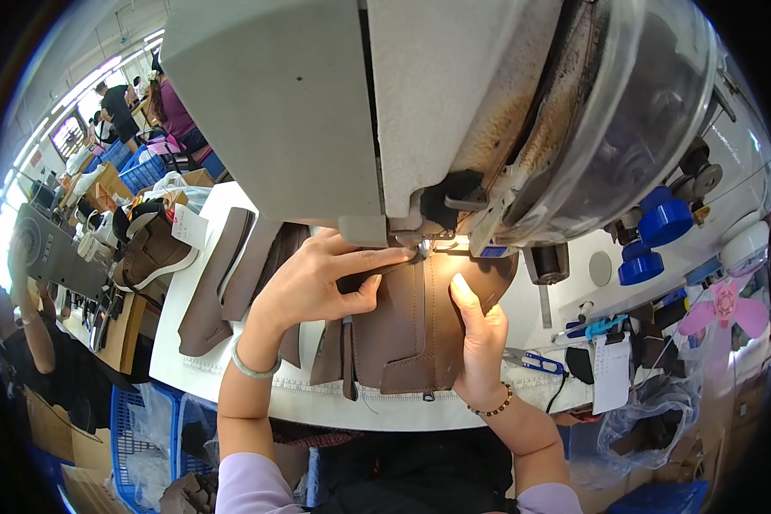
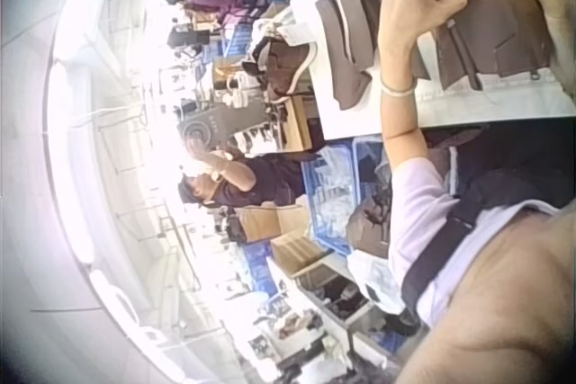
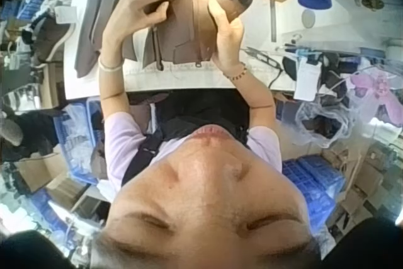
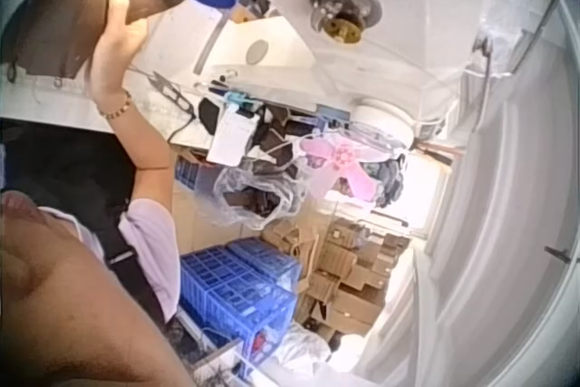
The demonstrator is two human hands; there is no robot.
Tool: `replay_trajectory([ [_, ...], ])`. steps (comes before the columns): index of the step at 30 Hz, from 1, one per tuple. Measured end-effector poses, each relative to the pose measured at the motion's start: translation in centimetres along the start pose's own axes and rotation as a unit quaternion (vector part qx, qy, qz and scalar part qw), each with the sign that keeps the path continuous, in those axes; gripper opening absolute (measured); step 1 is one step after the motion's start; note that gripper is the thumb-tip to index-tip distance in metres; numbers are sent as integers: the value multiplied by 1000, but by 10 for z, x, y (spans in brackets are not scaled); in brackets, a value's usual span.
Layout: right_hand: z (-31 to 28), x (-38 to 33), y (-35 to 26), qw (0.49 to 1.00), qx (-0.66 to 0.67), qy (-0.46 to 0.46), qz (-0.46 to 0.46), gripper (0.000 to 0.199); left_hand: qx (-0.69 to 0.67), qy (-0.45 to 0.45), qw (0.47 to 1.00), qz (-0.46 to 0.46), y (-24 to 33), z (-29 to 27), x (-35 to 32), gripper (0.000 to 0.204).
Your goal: Sewing together leather components to form the upper part of a shoe using an industrial sewing machine.
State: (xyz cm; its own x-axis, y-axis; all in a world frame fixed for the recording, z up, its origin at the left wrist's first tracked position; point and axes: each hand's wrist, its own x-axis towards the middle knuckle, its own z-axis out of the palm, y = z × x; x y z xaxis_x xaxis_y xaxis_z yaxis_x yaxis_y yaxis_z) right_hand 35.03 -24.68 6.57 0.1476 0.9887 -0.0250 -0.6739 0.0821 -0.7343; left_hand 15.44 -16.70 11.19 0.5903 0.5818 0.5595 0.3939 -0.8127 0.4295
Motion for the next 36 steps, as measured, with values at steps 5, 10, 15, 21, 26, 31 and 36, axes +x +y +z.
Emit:
replay_trajectory([
  [5,0,0,1,1000,5,-9,-13,19,-8,11,1000,27,-2,3,2,49],
  [10,0,1,1,1000,10,-13,-9,20,18,3,1000,19,0,-1,2,49],
  [15,-1,2,2,1000,13,-19,-13,20,11,24,999,38,-2,3,2,37],
  [21,-2,2,6,999,8,-17,-26,21,-6,17,999,29,1,1,4,32],
  [26,-2,2,6,999,9,-18,-35,20,-18,23,999,26,1,2,5,31],
  [31,-4,3,6,999,4,-15,-28,18,-13,1,1000,-12,3,0,4,32],
  [36,-1,1,-4,999,34,-28,17,17,8,17,1000,-9,8,1,2,33],
])
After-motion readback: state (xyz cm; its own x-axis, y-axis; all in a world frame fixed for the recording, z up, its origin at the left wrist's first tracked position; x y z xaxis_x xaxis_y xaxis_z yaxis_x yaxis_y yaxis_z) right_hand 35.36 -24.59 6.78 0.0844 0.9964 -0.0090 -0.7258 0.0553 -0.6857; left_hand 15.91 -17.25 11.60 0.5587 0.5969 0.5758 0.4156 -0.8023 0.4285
